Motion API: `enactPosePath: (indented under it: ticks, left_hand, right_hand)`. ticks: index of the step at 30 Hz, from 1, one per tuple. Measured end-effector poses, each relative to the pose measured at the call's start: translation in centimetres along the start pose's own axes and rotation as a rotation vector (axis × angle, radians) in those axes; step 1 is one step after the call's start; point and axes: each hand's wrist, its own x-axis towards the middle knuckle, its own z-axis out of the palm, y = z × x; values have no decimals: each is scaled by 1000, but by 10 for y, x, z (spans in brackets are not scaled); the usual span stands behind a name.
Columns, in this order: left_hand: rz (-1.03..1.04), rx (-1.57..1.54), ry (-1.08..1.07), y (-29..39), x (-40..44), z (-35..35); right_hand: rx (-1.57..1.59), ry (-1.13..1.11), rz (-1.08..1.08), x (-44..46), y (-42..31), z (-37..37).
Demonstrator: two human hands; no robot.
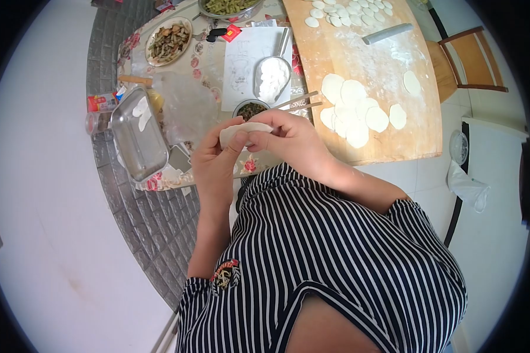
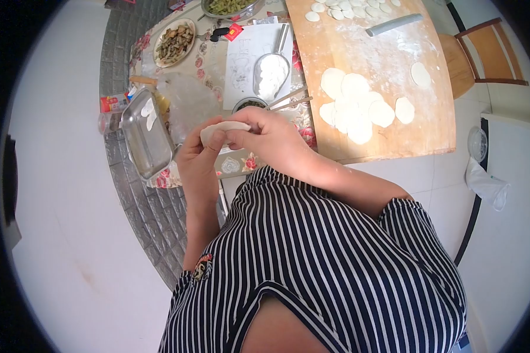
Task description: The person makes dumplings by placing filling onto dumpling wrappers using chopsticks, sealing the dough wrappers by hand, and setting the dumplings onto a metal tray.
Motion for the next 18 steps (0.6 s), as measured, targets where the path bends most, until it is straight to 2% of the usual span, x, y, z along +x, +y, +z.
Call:
enactPosePath:
  ticks: [5, 11, 13, 18]
  left_hand:
    - [5, -54, -6, -10, 2, 0]
    - [37, 46, 25, -10, 4, -6]
    - [-52, 53, 55, -4, 5, -5]
    - [-122, -51, -44, -9, 10, -10]
  right_hand:
    - [34, 39, -57, 2, 5, -2]
    - [-117, 31, -35, 6, 4, -11]
    - [18, 53, -19, 8, 6, -13]
    - [41, 84, -14, 9, 7, -18]
